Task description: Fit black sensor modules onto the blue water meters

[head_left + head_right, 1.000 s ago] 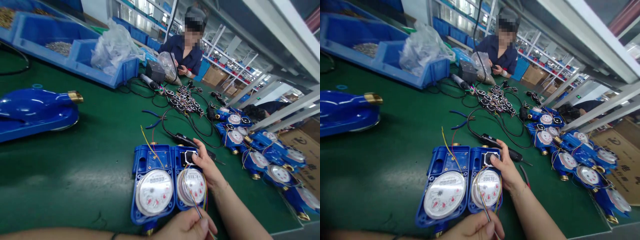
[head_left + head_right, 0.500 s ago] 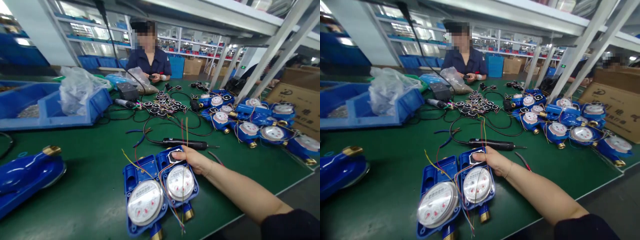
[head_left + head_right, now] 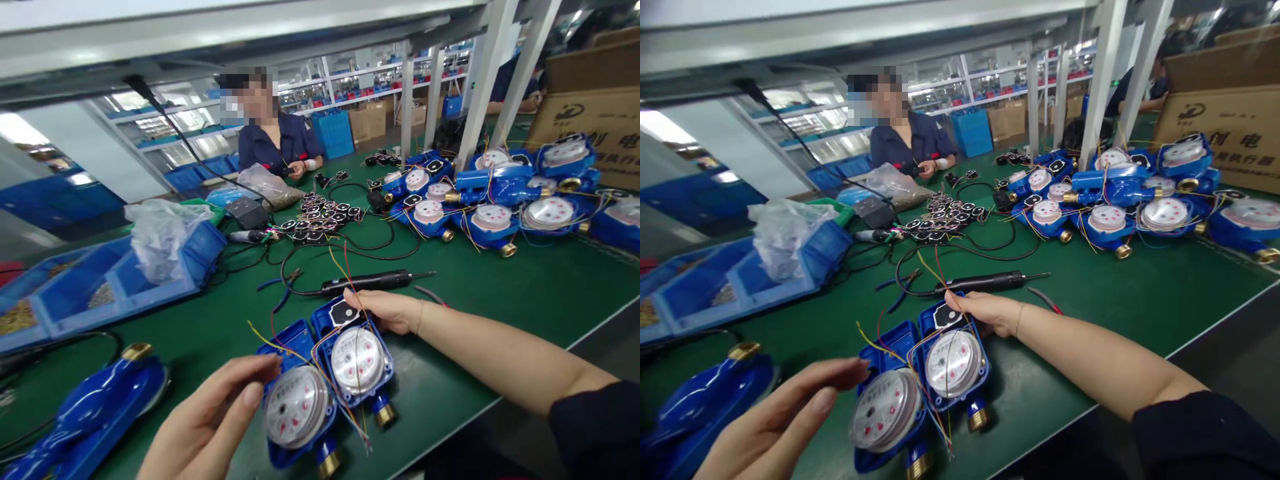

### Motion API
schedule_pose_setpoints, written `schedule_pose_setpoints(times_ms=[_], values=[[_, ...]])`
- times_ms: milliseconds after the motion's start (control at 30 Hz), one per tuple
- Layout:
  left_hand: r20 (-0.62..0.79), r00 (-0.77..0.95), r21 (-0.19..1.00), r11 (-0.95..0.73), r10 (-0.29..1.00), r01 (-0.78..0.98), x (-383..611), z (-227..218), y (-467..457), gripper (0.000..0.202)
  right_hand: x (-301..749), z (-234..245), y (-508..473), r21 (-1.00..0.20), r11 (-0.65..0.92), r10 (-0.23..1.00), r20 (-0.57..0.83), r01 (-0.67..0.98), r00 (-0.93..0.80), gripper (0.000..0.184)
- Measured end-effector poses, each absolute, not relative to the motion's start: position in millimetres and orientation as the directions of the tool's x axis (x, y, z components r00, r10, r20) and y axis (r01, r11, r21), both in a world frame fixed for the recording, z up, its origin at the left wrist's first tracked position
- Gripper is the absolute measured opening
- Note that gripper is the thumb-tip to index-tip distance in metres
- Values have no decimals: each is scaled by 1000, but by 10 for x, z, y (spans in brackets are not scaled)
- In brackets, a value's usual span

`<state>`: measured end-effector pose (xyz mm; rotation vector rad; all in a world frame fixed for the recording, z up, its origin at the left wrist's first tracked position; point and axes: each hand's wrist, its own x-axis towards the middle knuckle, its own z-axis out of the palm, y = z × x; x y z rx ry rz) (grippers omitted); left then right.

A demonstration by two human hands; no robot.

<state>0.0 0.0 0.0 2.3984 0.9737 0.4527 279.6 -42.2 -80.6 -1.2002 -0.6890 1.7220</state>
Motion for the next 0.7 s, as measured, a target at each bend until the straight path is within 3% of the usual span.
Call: schedule_pose_setpoints(times_ms=[133, 333, 500, 700], values=[[114, 862, 374, -825, 495, 424, 464, 75, 241, 37, 2884, -812, -459, -820, -475, 880, -445, -321, -166, 42], [-91, 965, 248, -933, 244, 260, 850, -28, 273, 45, 2828, -874, -466, -829, -442, 897, -413, -342, -159, 34], [-214, 950, 196, -943, 226, 268, 927, 27, 190, 51, 2682, -888, -455, -860, -315, 946, -320, -401, -56, 20], [-264, 923, 198, -921, 281, 337, 923, 114, 105, 45, 2592, -906, -444, -877, -254, 963, -269, -407, -21, 23]])
